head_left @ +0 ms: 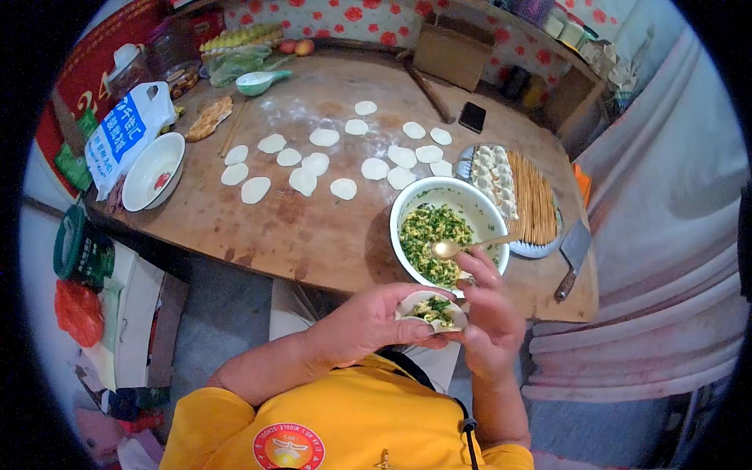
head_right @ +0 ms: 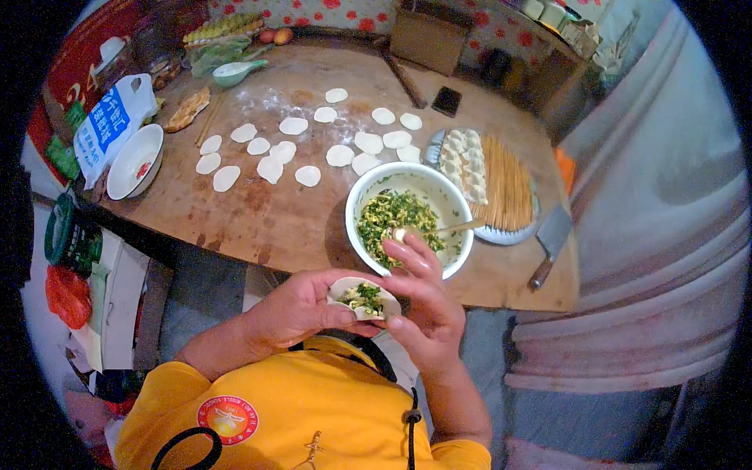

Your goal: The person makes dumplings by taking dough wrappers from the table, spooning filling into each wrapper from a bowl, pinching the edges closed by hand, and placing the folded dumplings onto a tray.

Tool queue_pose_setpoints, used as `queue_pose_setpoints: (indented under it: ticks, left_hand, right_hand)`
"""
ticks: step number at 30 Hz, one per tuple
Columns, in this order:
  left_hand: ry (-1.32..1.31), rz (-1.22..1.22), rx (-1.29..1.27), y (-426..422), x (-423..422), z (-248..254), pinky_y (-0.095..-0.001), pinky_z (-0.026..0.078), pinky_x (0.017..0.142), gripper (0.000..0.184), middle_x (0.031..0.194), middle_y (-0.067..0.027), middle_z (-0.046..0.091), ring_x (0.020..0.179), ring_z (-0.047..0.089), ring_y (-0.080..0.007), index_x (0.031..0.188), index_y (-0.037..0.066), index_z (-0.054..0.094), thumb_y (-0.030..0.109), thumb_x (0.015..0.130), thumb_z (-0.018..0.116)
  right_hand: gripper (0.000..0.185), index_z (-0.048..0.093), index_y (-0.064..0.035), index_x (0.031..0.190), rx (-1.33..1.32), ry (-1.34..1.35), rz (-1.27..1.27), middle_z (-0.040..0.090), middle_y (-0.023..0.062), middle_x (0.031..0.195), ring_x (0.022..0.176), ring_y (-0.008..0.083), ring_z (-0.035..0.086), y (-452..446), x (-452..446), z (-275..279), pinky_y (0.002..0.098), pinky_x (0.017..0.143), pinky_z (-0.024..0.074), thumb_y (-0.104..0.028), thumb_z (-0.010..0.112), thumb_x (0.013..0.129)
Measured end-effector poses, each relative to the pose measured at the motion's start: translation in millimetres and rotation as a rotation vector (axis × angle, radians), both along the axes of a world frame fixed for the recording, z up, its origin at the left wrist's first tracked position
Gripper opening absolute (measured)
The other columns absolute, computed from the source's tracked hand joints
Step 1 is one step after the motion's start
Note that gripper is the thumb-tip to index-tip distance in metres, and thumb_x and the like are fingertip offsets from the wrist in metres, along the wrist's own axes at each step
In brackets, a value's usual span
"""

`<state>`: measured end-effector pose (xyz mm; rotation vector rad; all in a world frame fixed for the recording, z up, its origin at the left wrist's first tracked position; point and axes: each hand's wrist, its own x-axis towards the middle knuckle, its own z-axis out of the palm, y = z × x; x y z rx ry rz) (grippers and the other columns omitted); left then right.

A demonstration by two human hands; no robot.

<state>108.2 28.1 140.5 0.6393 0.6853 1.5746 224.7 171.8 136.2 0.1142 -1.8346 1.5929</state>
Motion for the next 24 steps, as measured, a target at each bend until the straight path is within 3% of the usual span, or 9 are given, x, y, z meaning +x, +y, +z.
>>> queue_pose_setpoints:
  ticks: [5, 9, 15, 22, 24]
  left_hand:
    - [-0.113, -0.013, 0.003, 1, 0, 6, -0.0303, 0.046, 0.090, 0.046, 0.114, -0.0135, 0.053, 0.103, 0.055, -0.0194, 0.126, -0.004, 0.038, 0.010, 0.086, 0.057]
    - [-0.143, -0.037, 0.007, 2, 2, 6, -0.0304, 0.046, 0.091, 0.049, 0.115, -0.0137, 0.053, 0.104, 0.055, -0.0197, 0.127, -0.004, 0.037, 0.010, 0.085, 0.058]
    - [-0.018, 0.012, -0.042, 4, 5, 7, -0.0344, 0.046, 0.091, 0.050, 0.115, -0.0105, 0.054, 0.103, 0.056, -0.0187, 0.125, -0.002, 0.040, 0.012, 0.082, 0.061]
    - [0.069, -0.002, -0.051, 2, 3, 8, -0.0294, 0.046, 0.089, 0.047, 0.112, -0.0098, 0.056, 0.101, 0.056, -0.0163, 0.125, -0.001, 0.042, 0.006, 0.082, 0.059]
    - [0.066, -0.035, -0.031, 2, 2, 9, -0.0258, 0.045, 0.088, 0.049, 0.111, -0.0080, 0.054, 0.102, 0.053, -0.0133, 0.127, -0.003, 0.039, 0.010, 0.084, 0.060]
  right_hand:
    - [0.022, 0.066, -0.0090, 0.094, 0.177, 0.037, 0.009, 0.048, 0.0175, 0.126, 0.127, 0.0353, 0.029, 0, 15, 3, 0.0409, 0.097, 0.0342, -0.019, 0.065, 0.075]
    - [0.019, 0.068, -0.0116, 0.093, 0.247, -0.086, -0.102, 0.050, 0.0158, 0.124, 0.124, 0.0351, 0.033, -4, 14, 9, 0.0412, 0.096, 0.0356, -0.019, 0.063, 0.076]
    - [0.021, 0.067, -0.0117, 0.095, 0.401, -0.133, -0.153, 0.051, 0.0156, 0.123, 0.122, 0.0356, 0.036, -1, 11, 10, 0.0399, 0.093, 0.0382, -0.019, 0.062, 0.076]
    - [0.023, 0.068, -0.0125, 0.097, 0.465, -0.124, -0.195, 0.052, 0.0156, 0.122, 0.120, 0.0379, 0.037, -3, 11, 17, 0.0418, 0.095, 0.0335, -0.023, 0.062, 0.077]
    - [0.023, 0.069, -0.0132, 0.097, 0.604, -0.093, -0.139, 0.052, 0.0155, 0.122, 0.119, 0.0386, 0.037, 2, 10, 19, 0.0428, 0.097, 0.0307, -0.023, 0.062, 0.077]
